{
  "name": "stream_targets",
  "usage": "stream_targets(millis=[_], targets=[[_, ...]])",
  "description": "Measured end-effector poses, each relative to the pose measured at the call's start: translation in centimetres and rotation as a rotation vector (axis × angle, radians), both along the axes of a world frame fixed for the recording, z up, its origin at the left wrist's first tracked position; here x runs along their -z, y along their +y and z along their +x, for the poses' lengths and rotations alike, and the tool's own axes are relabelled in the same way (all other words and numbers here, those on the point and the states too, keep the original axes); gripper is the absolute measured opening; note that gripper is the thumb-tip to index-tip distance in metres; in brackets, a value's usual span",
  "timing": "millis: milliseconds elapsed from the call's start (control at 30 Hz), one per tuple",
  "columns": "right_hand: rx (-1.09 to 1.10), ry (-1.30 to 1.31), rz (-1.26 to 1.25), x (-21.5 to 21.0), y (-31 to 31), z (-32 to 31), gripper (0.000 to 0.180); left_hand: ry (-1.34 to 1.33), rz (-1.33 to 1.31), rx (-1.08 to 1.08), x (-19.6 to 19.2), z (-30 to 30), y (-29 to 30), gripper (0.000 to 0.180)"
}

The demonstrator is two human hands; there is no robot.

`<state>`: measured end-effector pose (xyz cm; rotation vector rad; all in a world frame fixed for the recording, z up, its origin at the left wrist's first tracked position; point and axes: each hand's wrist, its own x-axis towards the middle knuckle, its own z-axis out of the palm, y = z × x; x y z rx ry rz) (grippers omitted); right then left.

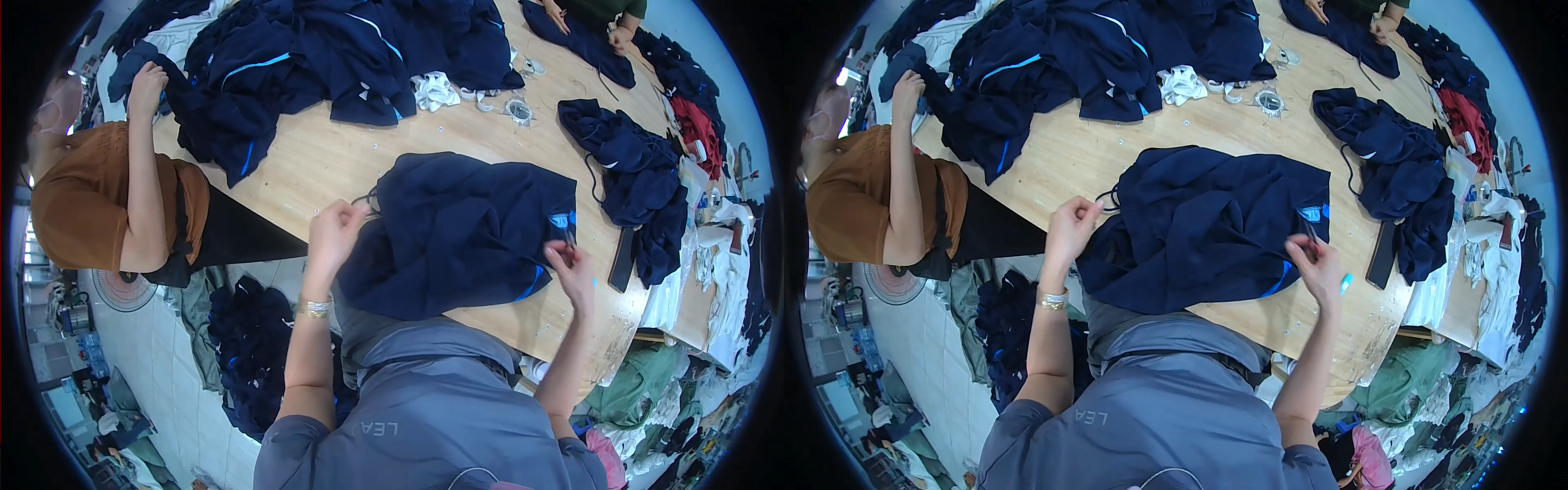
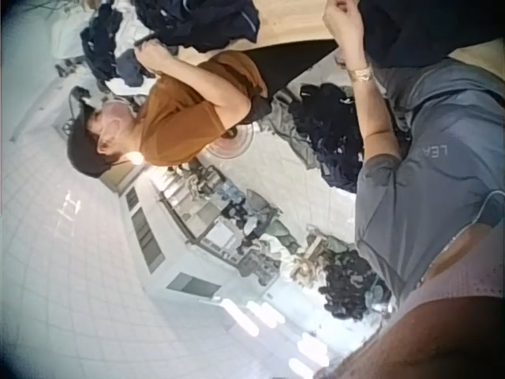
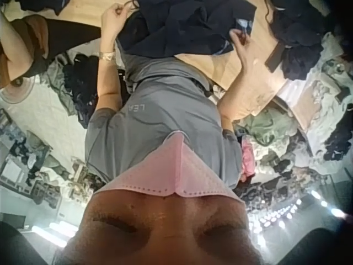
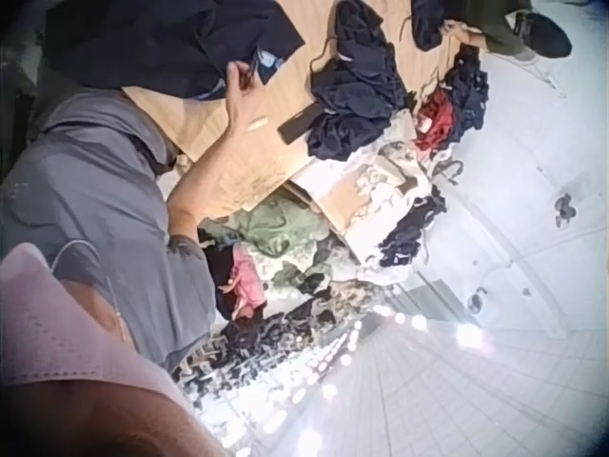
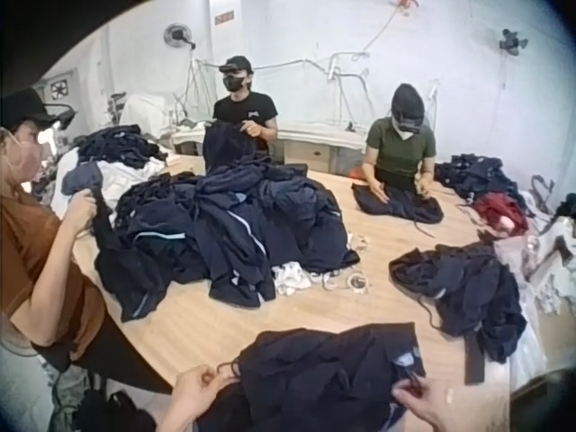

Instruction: Trimming loose threads from navy blue garments using thread snips.

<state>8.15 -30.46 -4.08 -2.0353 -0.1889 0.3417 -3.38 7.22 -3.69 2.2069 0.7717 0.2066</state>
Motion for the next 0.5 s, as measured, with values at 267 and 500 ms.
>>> stream_targets(millis=[267,500], targets=[[-0.224,-0.142,-0.177,1.0,11.6,-3.8,0.031,0.245,0.130,0.145,2.2,1.5,-5.3,0.046],[-0.145,-0.210,-0.008,2.2,8.1,-1.2,0.015,-0.467,-0.603,-0.056,2.8,3.0,-1.5,0.026]])
